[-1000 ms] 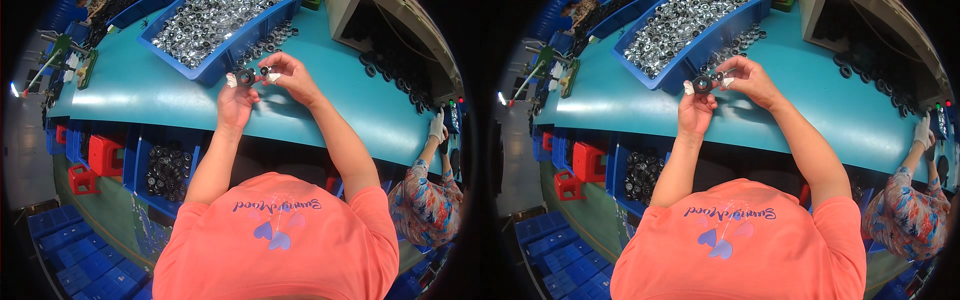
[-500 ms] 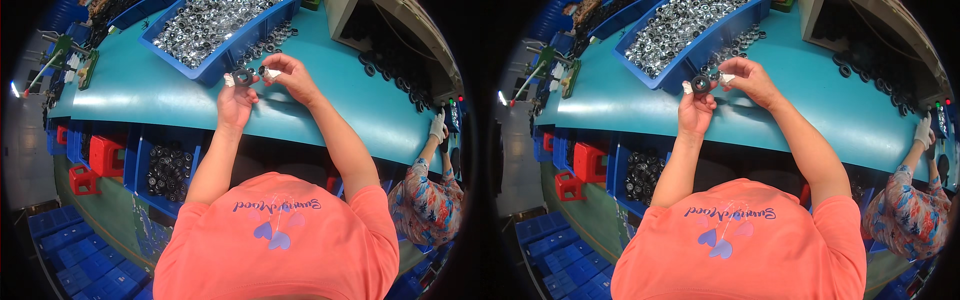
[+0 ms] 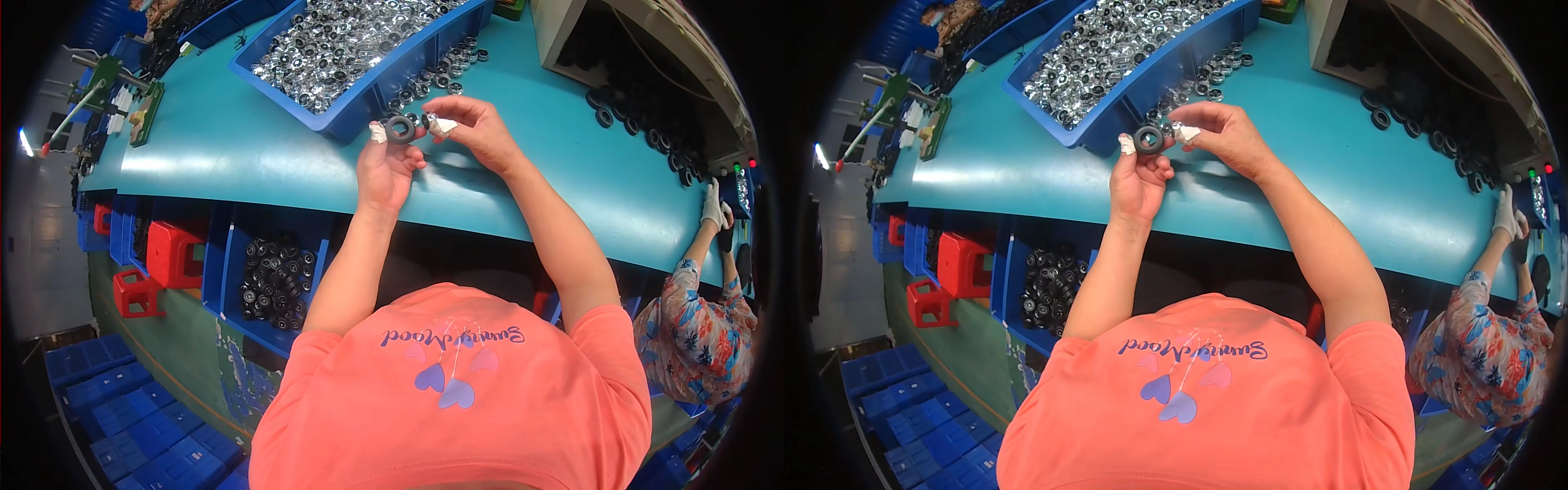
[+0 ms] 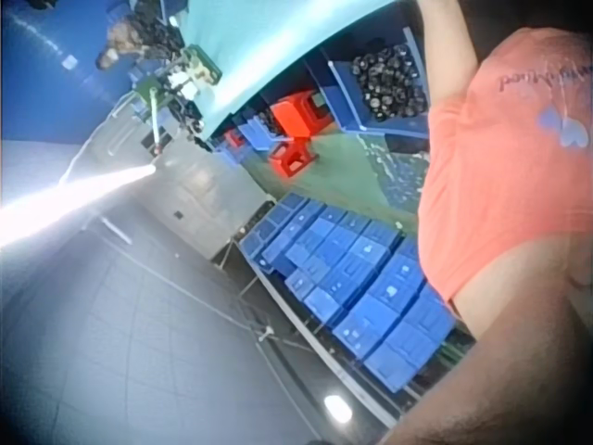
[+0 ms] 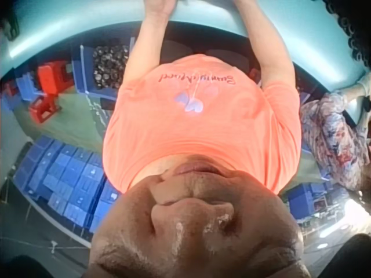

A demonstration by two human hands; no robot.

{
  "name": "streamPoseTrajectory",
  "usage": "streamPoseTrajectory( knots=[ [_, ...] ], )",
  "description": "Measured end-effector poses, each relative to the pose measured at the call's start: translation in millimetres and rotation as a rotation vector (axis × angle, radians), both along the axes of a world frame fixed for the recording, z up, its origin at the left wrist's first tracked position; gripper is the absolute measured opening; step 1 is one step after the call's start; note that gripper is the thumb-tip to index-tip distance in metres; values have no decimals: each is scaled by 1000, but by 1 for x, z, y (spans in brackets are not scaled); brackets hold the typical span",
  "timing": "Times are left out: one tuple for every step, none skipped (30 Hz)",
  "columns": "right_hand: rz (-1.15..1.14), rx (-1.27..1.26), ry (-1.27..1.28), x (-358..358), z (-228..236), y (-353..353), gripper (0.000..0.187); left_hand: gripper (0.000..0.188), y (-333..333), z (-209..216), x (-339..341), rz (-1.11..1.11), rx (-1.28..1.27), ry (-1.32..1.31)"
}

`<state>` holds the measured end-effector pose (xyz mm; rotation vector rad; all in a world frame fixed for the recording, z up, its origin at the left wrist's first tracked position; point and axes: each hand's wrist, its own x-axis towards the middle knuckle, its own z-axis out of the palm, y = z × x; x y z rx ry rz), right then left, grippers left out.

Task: Assembling small hardware components manually at a factory workbench.

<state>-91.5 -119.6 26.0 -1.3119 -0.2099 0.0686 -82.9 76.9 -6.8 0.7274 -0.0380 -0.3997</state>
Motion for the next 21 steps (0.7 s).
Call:
streamPoseTrajectory(
  knots=[
    [-4,3,0,1,-1,0,34,45,0,0,0,-1,-3,-2],
    [-7,5,0,1,-2,0,34,45,0,1,0,-3,-7,-5],
    [-11,6,1,1,-1,0,33,45,0,1,0,-5,-10,-7],
    [-15,7,3,0,0,0,33,46,0,0,0,-2,-11,-7],
    [-18,7,5,0,1,0,33,47,0,-2,1,1,-12,-7],
    [-21,4,3,0,1,0,33,48,0,-2,1,4,-13,-6],
    [-24,1,2,0,0,0,33,47,0,-2,1,7,-9,-11],
    [-27,-3,1,0,0,0,33,46,-1,-2,1,10,-4,-16],
    [-24,1,0,0,0,0,33,45,-1,-2,1,13,1,-21],
    [-23,4,-1,0,1,0,33,44,-1,-2,1,12,-3,-18],
    [-21,7,-2,0,1,0,33,43,-1,-2,1,11,-6,-14],
    [-20,1,-1,0,1,0,33,43,-1,-2,1,10,-9,-11],
    [-20,-6,0,0,0,-1,34,42,-1,-2,1,10,-10,-10],
    [-19,-12,1,0,-1,-1,34,41,0,-3,1,9,-12,-9],
    [-18,-10,-3,0,-1,-1,34,41,0,-3,1,9,-13,-9],
    [-17,-7,-7,0,-1,-1,34,41,-1,-3,1,10,-16,-7],
    [-16,-3,-10,1,-2,-1,34,41,-1,-2,1,11,-18,-6],
    [-14,-1,-10,1,-3,-1,34,41,-1,-2,1,12,-20,-5],
    [-12,1,-10,1,-3,-1,34,41,-1,-2,1,12,-20,-8],
    [-9,3,-9,1,-4,-1,34,41,-1,-2,0,12,-20,-10],
    [-8,1,-5,1,-3,-1,34,41,-1,-1,0,11,-21,-12]
  ],
)
